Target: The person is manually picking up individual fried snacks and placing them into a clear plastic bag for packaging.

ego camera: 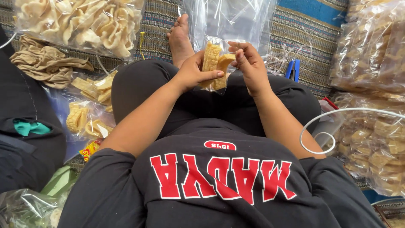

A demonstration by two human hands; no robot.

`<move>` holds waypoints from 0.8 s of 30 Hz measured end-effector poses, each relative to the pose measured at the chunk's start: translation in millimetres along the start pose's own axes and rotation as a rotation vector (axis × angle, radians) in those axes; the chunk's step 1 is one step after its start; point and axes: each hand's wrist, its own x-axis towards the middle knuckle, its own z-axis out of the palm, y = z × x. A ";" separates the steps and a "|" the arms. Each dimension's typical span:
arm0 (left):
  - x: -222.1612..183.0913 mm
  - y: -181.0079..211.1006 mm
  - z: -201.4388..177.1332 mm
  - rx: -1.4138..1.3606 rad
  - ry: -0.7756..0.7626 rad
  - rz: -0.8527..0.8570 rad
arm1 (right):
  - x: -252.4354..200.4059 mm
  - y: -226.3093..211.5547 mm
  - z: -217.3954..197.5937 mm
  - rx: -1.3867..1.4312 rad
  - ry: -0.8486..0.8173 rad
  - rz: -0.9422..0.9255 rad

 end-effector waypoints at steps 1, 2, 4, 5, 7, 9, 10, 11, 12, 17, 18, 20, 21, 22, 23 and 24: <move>1.8 -1.7 0.8 -0.003 -0.006 -0.003 | -0.2 -0.5 -1.0 -0.001 0.006 0.004; 2.5 -3.3 1.1 -0.010 -0.028 0.019 | -0.5 -0.7 -1.4 0.093 0.079 0.067; 3.7 -4.0 1.4 -0.018 -0.051 0.039 | -1.2 -0.9 -2.1 0.188 0.154 0.130; 4.1 -3.2 1.2 -0.022 -0.056 0.003 | -1.6 -0.9 -2.5 0.206 0.179 0.135; 2.7 0.9 0.5 -0.024 -0.056 -0.033 | -1.0 -1.6 -1.6 0.227 0.200 0.138; -0.3 6.7 1.6 -0.061 -0.054 -0.056 | -0.8 -3.5 -0.8 0.263 0.150 0.097; -2.1 11.3 1.4 -0.063 -0.054 -0.056 | -0.8 -5.4 -0.3 0.262 0.150 0.098; -3.9 15.9 1.3 -0.051 -0.052 -0.068 | -0.9 -7.3 0.2 0.241 0.139 0.113; -5.5 20.7 0.7 -0.039 -0.051 -0.080 | -0.4 -9.4 0.8 0.220 0.128 0.128; -4.9 21.9 1.5 -0.075 -0.058 -0.108 | 1.2 2.5 -6.3 0.237 0.158 0.135; -4.6 23.0 1.9 -0.125 -0.052 -0.138 | 2.0 7.3 -8.2 0.248 0.172 0.150; -3.7 20.8 -0.7 -0.244 -0.029 -0.139 | 4.3 2.3 -4.8 0.213 0.097 0.185; -3.0 19.8 -2.2 -0.363 -0.006 -0.140 | 5.7 -0.4 -3.1 0.177 0.023 0.218; -1.9 17.5 -4.0 -0.362 -0.006 -0.140 | 5.3 5.0 -3.7 0.178 0.023 0.218; -0.8 15.2 -6.0 -0.423 0.031 -0.121 | 4.8 10.4 -4.4 0.112 -0.052 0.233; 0.3 12.9 -7.9 -0.483 0.068 -0.101 | 4.4 15.7 -5.1 0.045 -0.126 0.247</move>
